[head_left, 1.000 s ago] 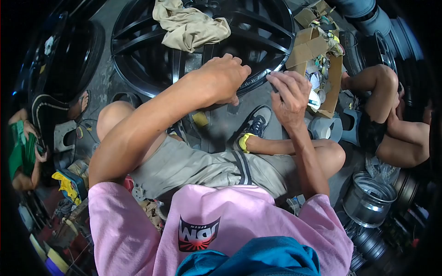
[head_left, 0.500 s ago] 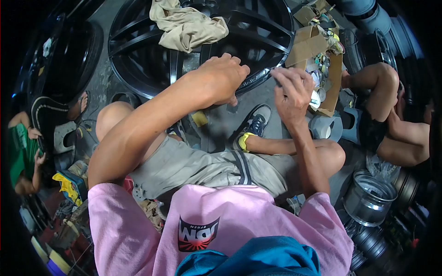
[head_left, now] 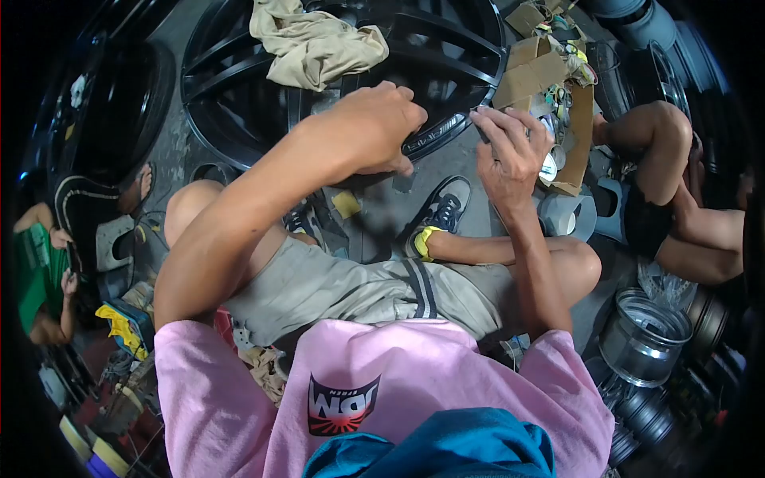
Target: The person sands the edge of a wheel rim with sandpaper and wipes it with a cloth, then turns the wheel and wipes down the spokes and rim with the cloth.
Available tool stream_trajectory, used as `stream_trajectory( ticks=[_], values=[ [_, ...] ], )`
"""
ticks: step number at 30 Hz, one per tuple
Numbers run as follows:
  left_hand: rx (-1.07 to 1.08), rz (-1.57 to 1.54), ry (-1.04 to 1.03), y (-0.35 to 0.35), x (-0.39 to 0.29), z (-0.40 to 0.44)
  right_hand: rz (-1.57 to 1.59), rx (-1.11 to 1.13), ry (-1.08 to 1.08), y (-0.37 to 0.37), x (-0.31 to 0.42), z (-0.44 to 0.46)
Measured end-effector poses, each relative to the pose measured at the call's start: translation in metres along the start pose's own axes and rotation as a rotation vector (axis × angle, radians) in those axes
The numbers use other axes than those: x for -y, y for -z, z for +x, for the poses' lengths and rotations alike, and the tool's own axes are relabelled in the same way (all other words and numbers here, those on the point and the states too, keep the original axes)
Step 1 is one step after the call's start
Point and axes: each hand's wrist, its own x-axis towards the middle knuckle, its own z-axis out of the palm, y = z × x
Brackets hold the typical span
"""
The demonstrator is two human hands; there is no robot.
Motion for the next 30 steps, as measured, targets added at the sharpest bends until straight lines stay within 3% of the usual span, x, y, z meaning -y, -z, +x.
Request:
stream_trajectory(
  ticks=[3,7,11,13,18,20,24,27,30],
  values=[
    [-0.149,-0.129,-0.021,0.024,0.005,0.0,-0.038,0.007,-0.013,0.003,0.011,-0.003],
    [-0.48,0.031,-0.075,0.044,0.034,0.004,0.053,0.036,0.029,0.003,0.014,-0.008],
    [-0.546,0.158,0.035,0.05,0.075,-0.005,-0.075,-0.012,-0.023,-0.001,0.005,-0.006],
    [-0.447,0.144,0.156,0.05,0.087,-0.009,0.08,0.013,0.02,0.001,0.019,-0.012],
    [-0.291,0.175,0.195,0.045,0.1,-0.006,-0.082,-0.013,-0.022,0.002,-0.001,-0.006],
    [-0.201,0.152,0.299,0.051,0.097,-0.002,0.093,0.022,0.005,0.005,0.018,-0.013],
    [-0.212,0.161,0.229,0.051,0.108,0.005,-0.036,-0.005,-0.007,0.003,-0.002,-0.005],
    [-0.161,0.118,0.282,0.055,0.109,0.009,0.013,-0.003,-0.047,0.004,0.003,-0.007],
    [-0.223,0.145,0.21,0.05,0.112,0.009,0.036,0.015,-0.025,0.005,0.009,-0.011]
  ],
)
